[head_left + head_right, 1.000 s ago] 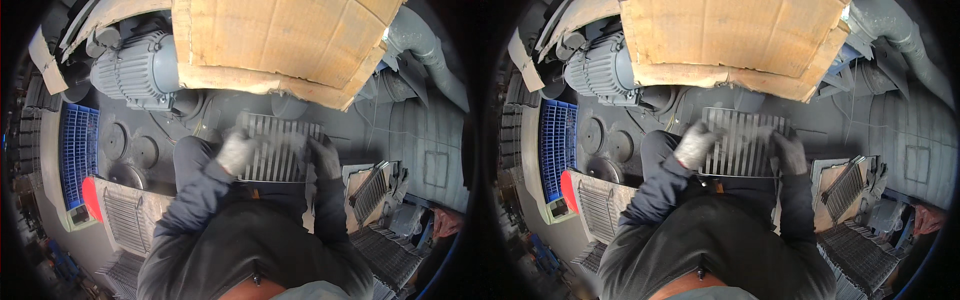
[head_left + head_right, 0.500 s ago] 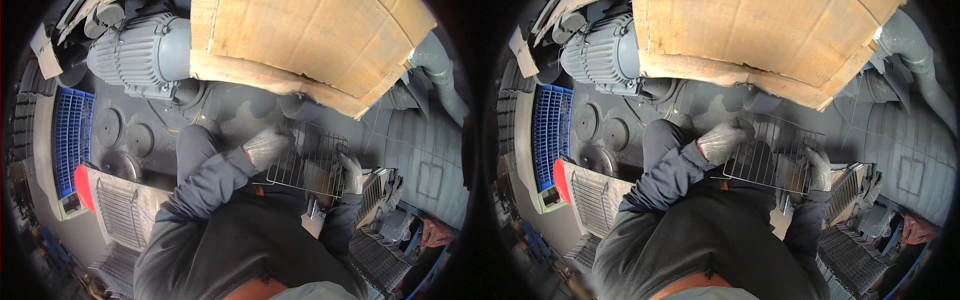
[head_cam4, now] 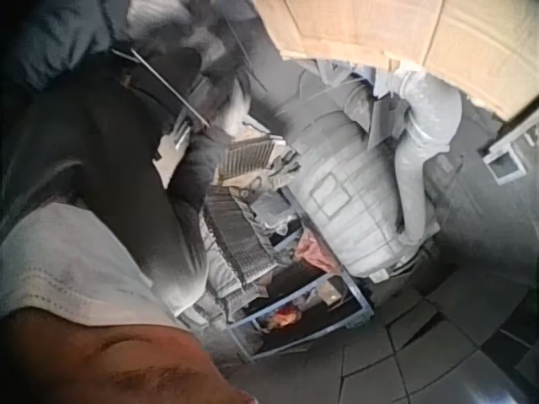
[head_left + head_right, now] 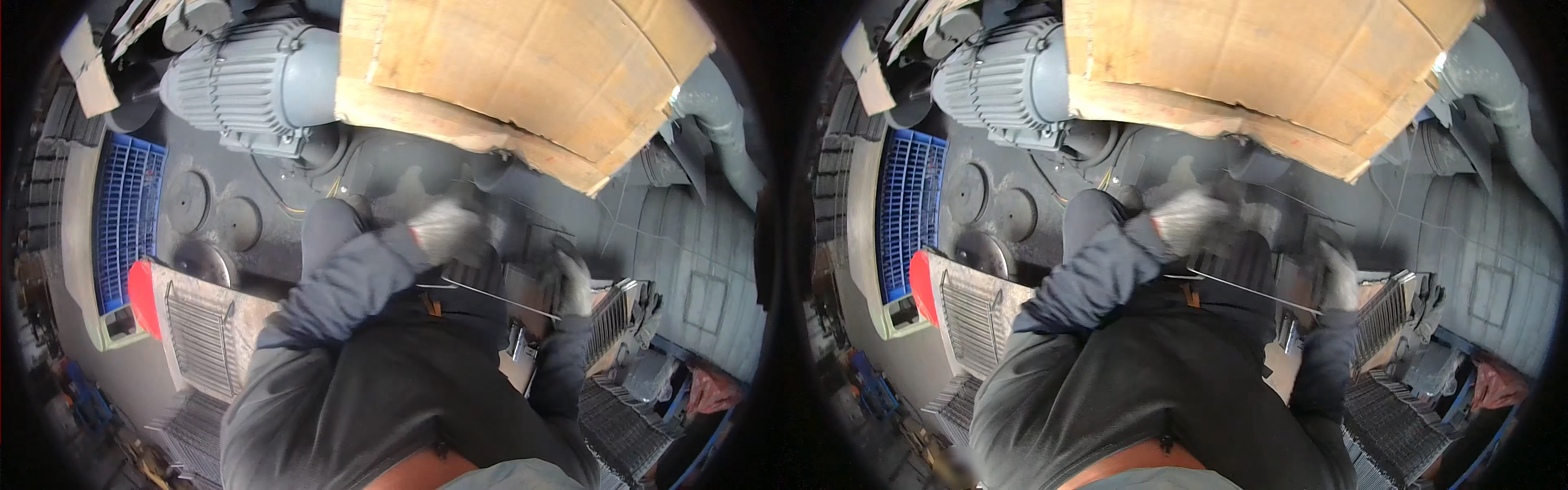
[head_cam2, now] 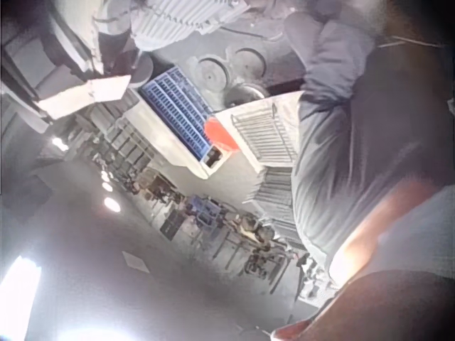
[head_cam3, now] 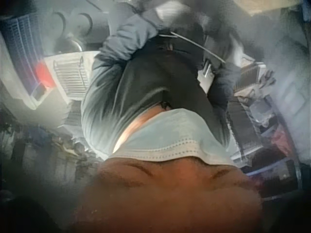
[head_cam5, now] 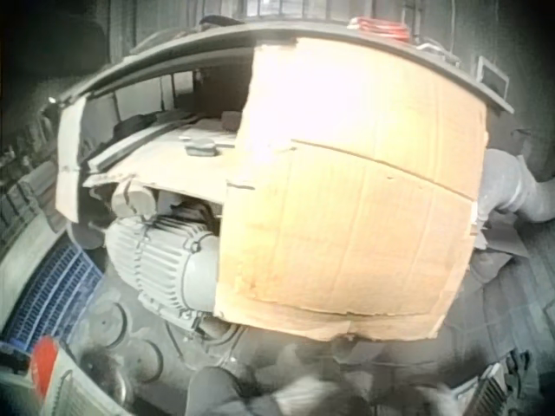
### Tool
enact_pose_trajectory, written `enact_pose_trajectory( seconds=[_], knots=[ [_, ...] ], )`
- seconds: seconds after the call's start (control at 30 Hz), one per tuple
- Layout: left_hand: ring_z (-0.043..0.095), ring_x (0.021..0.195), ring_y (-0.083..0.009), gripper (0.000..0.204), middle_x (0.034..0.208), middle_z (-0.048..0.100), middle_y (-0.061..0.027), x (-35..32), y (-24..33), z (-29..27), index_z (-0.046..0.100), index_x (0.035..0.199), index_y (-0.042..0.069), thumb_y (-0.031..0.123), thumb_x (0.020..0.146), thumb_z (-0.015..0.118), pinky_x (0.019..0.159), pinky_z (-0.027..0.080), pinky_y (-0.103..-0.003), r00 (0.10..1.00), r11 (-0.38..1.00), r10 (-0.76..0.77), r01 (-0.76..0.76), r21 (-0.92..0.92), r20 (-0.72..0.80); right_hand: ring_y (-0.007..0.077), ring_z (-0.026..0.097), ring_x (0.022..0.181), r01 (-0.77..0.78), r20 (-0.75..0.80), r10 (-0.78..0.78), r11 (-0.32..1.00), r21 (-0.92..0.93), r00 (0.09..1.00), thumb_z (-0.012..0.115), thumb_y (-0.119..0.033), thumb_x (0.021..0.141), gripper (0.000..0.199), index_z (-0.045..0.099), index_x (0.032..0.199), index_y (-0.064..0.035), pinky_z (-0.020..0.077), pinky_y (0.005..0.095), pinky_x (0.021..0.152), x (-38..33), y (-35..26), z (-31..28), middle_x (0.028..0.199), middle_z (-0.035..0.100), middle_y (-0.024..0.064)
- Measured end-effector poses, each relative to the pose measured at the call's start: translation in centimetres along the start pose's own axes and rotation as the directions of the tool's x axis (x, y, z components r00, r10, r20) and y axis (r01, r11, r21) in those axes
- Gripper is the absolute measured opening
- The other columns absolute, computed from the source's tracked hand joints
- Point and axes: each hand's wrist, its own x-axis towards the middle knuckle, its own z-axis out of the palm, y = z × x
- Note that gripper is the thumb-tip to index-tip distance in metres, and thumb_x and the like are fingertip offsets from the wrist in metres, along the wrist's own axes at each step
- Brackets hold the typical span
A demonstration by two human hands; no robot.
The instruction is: Organize and stack metal wire grates in a fabrication environment.
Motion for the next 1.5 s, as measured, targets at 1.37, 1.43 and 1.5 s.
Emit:
enact_pose_trajectory(
  seconds=[1.37,1.43,1.5],
  knots=[
    [0.065,0.095,-0.0126,0.020,0.103,0.071,-0.0041,-14.8,13.9,5.4,0.067,0.109,0.003,-0.009,0.093,0.073,0.088,0.053,-0.029,0.832,0.998,-0.061,0.046,-0.041,-0.552,0.0138,0.069,0.097,0.396,0.215,-0.369,0.913,-0.101,0.904,0.079,0.004,0.093,0.025,0.068,0.114,-0.0031,0.0573,0.0315,0.092,-8.3,3.6,4.0,0.106,0.075,0.0060],
    [0.065,0.096,-0.0129,0.020,0.103,0.071,-0.0048,-14.9,14.0,5.7,0.067,0.109,0.002,-0.009,0.093,0.072,0.088,0.054,-0.029,0.816,0.999,-0.031,0.007,-0.044,-0.577,0.0139,0.069,0.097,0.453,0.179,-0.434,0.888,-0.078,0.883,0.079,0.002,0.094,0.025,0.067,0.115,-0.0028,0.0571,0.0312,0.091,-8.3,3.9,4.7,0.106,0.074,0.0059],
    [0.066,0.096,-0.0138,0.020,0.104,0.071,-0.0065,-15.2,13.8,5.5,0.066,0.109,0.000,-0.010,0.093,0.072,0.088,0.055,-0.030,0.793,1.000,0.008,-0.013,-0.004,-0.610,0.0139,0.069,0.097,0.452,0.178,-0.429,0.884,-0.120,0.886,0.079,0.003,0.094,0.025,0.067,0.116,-0.0029,0.0570,0.0313,0.091,-8.2,4.1,5.0,0.106,0.074,0.0061]
  ],
)
